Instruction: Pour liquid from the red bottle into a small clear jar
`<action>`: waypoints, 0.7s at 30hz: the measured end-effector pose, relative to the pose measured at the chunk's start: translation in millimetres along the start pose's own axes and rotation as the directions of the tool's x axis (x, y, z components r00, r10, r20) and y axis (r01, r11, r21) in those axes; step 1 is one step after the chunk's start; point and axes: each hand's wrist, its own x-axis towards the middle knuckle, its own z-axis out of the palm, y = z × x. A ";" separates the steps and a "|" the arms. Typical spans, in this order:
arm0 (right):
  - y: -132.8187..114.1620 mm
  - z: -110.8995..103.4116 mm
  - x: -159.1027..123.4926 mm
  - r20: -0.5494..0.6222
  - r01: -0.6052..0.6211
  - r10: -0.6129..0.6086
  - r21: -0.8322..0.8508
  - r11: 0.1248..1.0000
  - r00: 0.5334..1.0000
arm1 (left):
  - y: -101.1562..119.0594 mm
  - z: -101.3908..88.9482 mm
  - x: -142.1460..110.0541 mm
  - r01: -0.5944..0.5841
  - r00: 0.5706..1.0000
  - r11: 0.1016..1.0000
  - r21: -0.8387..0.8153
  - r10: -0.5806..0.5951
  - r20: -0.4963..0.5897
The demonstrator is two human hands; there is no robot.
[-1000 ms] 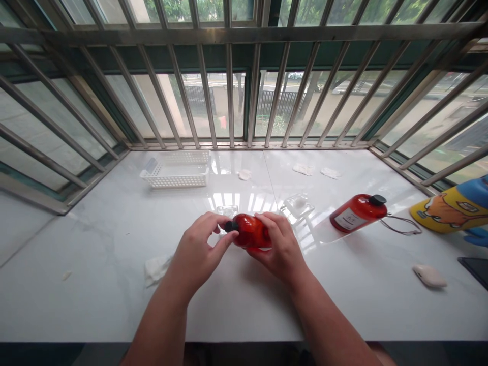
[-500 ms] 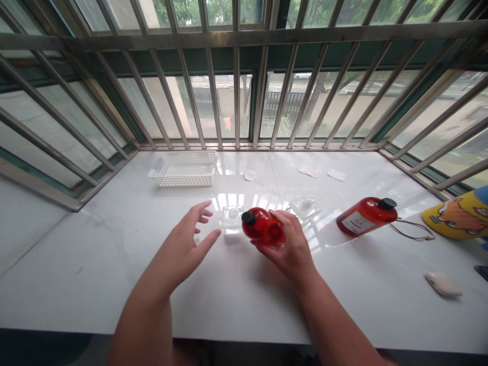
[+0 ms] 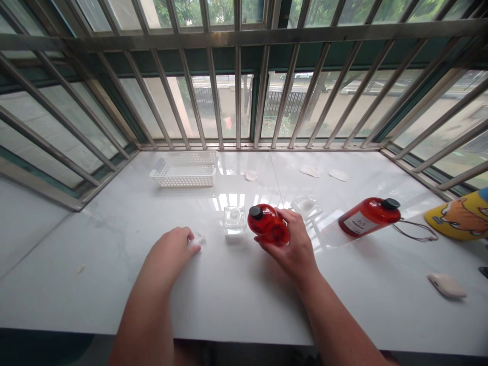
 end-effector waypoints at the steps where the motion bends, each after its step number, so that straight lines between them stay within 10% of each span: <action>1: 0.0 0.0 0.2 0.000 0.005 -0.005 0.000 1.000 1.000 | -0.1 -0.4 -0.1 -0.007 1.000 1.000 -0.007 0.006 -0.011; 7: -1.7 0.2 2.1 -0.006 0.005 -0.005 0.006 1.000 1.000 | 13.0 -9.3 -7.4 -0.141 0.924 0.905 -0.401 -0.025 -0.381; 12: -2.5 1.6 1.4 -0.015 0.009 -0.009 0.017 1.000 1.000 | 54.6 -5.5 -15.4 -0.471 0.783 0.452 -0.757 -0.182 -0.595; 15: -2.6 1.8 1.1 -0.004 0.016 -0.016 0.014 1.000 1.000 | 76.7 1.3 -15.8 -0.553 0.798 0.280 -0.784 -0.094 -0.596; 21: -2.9 0.8 1.0 -0.007 0.003 -0.002 0.010 1.000 1.000 | 87.5 16.0 0.8 -0.542 0.824 0.287 -0.790 -0.003 -0.567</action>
